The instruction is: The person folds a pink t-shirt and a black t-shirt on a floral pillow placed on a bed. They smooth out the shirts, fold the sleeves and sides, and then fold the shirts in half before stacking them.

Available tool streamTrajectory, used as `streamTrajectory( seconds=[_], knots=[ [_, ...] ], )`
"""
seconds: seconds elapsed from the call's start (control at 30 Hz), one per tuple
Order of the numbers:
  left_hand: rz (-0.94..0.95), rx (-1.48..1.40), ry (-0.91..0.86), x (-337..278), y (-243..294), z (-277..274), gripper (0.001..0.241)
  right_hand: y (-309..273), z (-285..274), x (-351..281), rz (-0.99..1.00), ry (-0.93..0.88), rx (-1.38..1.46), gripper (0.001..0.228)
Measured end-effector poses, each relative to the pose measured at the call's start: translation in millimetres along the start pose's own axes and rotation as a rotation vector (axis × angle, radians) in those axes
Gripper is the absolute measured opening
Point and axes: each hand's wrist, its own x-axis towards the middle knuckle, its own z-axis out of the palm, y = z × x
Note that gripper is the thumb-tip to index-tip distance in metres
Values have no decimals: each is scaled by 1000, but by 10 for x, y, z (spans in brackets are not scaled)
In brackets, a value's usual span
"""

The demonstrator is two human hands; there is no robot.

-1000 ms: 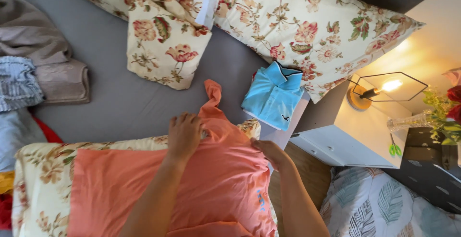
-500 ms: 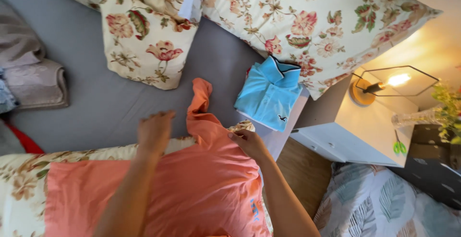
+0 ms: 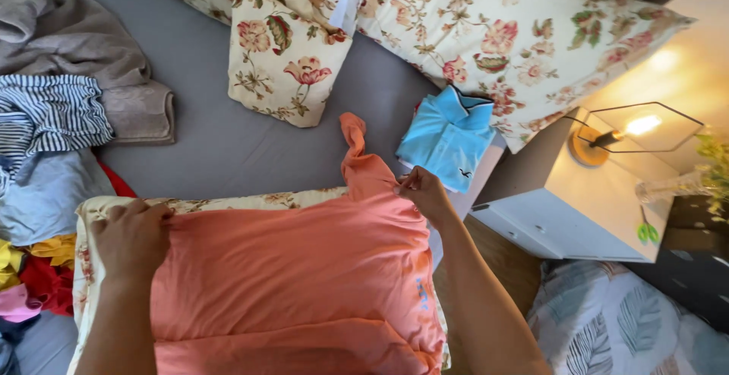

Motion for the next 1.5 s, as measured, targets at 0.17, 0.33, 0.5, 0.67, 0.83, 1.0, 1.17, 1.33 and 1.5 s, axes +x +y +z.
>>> streamTrajectory(
  seconds=[0.17,0.33,0.5,0.67,0.83,1.0,1.17,1.33,1.5],
  knots=[
    [-36,-278,209,-605,-165,-254,13,-342,-77,-604,-57,4,46,27],
    [-118,-406,239,-1355,-212,-193,13,-295,-219,-1238,-89,-31,150,24],
    [-236,-536,150,-1824,-192,22,16,-12,-294,-1809,-10,5,39,27],
    [-288,-607,-7,-2029,-230,-89,21,574,-332,-1978,-12,45,-16,30],
    [-321,-680,44,-2160,-311,-39,24,529,-267,-2238,5,79,74,31],
    [-358,-618,-23,-2171,-315,-53,23,746,-271,-2321,78,99,-26,39],
    [-372,-657,-38,-2231,-298,12,27,936,-219,-2398,120,90,127,43],
    [-353,-622,21,-2305,-335,196,24,755,-157,-2524,245,73,158,61],
    [-279,-372,-35,-2137,-12,183,23,518,54,-2541,468,91,-150,51]
  ],
)
